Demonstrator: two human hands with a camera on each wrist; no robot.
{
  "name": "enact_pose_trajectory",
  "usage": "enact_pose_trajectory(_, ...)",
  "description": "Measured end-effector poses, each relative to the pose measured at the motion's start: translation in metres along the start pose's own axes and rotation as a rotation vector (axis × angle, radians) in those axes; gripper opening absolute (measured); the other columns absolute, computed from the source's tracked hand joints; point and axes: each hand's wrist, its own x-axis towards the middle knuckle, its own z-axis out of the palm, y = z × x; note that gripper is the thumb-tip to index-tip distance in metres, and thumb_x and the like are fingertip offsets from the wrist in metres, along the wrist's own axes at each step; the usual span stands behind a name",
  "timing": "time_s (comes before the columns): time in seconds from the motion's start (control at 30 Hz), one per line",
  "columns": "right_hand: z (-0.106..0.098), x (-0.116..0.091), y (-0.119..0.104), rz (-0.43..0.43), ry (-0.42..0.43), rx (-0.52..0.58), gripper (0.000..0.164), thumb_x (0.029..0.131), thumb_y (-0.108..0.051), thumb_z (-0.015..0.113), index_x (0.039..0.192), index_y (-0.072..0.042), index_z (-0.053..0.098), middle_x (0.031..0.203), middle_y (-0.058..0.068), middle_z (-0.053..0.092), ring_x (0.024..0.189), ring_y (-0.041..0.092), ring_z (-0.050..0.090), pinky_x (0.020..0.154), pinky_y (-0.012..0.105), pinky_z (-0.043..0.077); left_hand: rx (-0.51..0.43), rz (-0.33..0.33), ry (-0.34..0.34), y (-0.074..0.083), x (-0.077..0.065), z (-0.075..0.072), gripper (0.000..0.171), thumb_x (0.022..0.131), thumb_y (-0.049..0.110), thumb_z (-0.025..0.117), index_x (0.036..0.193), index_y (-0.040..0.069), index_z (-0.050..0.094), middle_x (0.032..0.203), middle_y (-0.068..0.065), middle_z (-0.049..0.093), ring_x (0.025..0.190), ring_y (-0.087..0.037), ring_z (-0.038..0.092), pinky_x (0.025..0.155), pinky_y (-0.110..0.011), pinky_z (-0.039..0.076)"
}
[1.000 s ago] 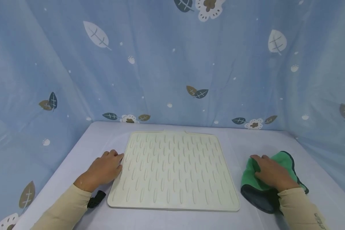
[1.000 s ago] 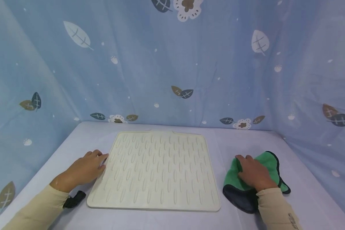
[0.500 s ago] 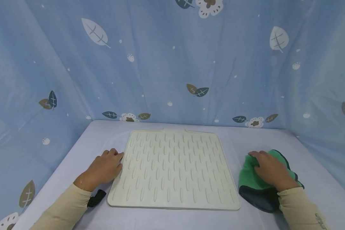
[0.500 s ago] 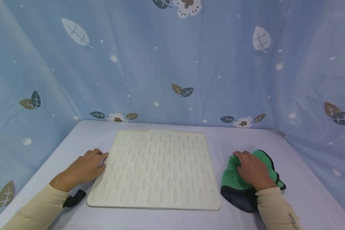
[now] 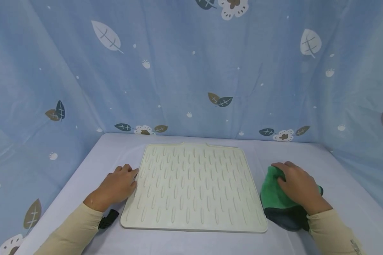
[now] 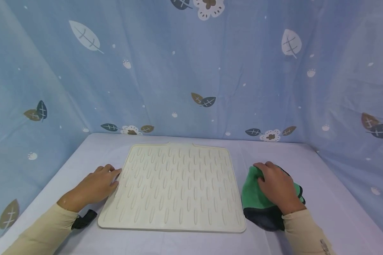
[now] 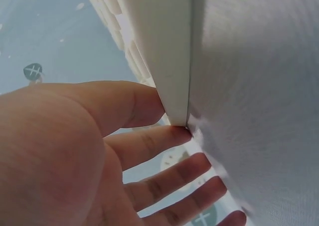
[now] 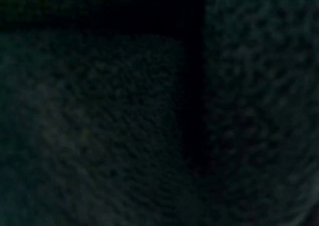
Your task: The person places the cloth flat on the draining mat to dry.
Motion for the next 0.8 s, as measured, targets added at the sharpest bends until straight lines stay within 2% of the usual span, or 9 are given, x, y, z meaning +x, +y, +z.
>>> enact_pose_trajectory(0.2, -0.003, -0.001, -0.008, -0.034, 0.109, 0.009, 0.038, 0.083, -0.001, 0.069, 0.120, -0.001, 0.068, 0.097, 0.022, 0.065, 0.067, 0.021, 0.058, 0.049, 0.039, 0.049, 0.007, -0.002, 0.014, 0.001, 0.000, -0.001, 0.043, 0.093, 0.015, 0.065, 0.129, -0.007, 0.062, 0.111, -0.021, 0.061, 0.096, -0.031, 0.057, 0.073, -0.051, 0.052)
enact_pose_trajectory(0.4, -0.004, -0.001, -0.017, -0.079, 0.212, 0.022, 0.040, 0.079, 0.002, 0.072, 0.118, -0.001, 0.069, 0.096, 0.019, 0.066, 0.068, 0.022, 0.060, 0.050, 0.040, 0.049, 0.008, 0.003, 0.015, 0.002, -0.002, -0.004, 0.043, 0.093, 0.015, 0.065, 0.130, -0.007, 0.061, 0.110, -0.021, 0.061, 0.095, -0.031, 0.057, 0.072, -0.051, 0.052)
enact_pose_trajectory(0.67, -0.008, -0.001, -0.027, -0.101, 0.235, 0.035, 0.043, 0.078, 0.003, 0.074, 0.120, -0.002, 0.069, 0.100, 0.018, 0.067, 0.081, 0.030, 0.065, 0.059, 0.046, 0.054, 0.026, 0.006, 0.012, 0.001, -0.004, -0.003, 0.044, 0.093, 0.016, 0.065, 0.130, -0.006, 0.062, 0.114, -0.021, 0.062, 0.099, -0.033, 0.059, 0.075, -0.054, 0.053)
enact_pose_trajectory(0.8, -0.008, -0.003, -0.032, -0.120, 0.251, 0.043, 0.044, 0.077, 0.004, 0.076, 0.121, -0.003, 0.069, 0.101, 0.018, 0.068, 0.083, 0.031, 0.066, 0.060, 0.046, 0.054, 0.046, 0.018, 0.005, 0.000, -0.004, 0.000, 0.044, 0.093, 0.017, 0.067, 0.130, -0.006, 0.062, 0.113, -0.019, 0.063, 0.100, -0.033, 0.060, 0.076, -0.054, 0.053)
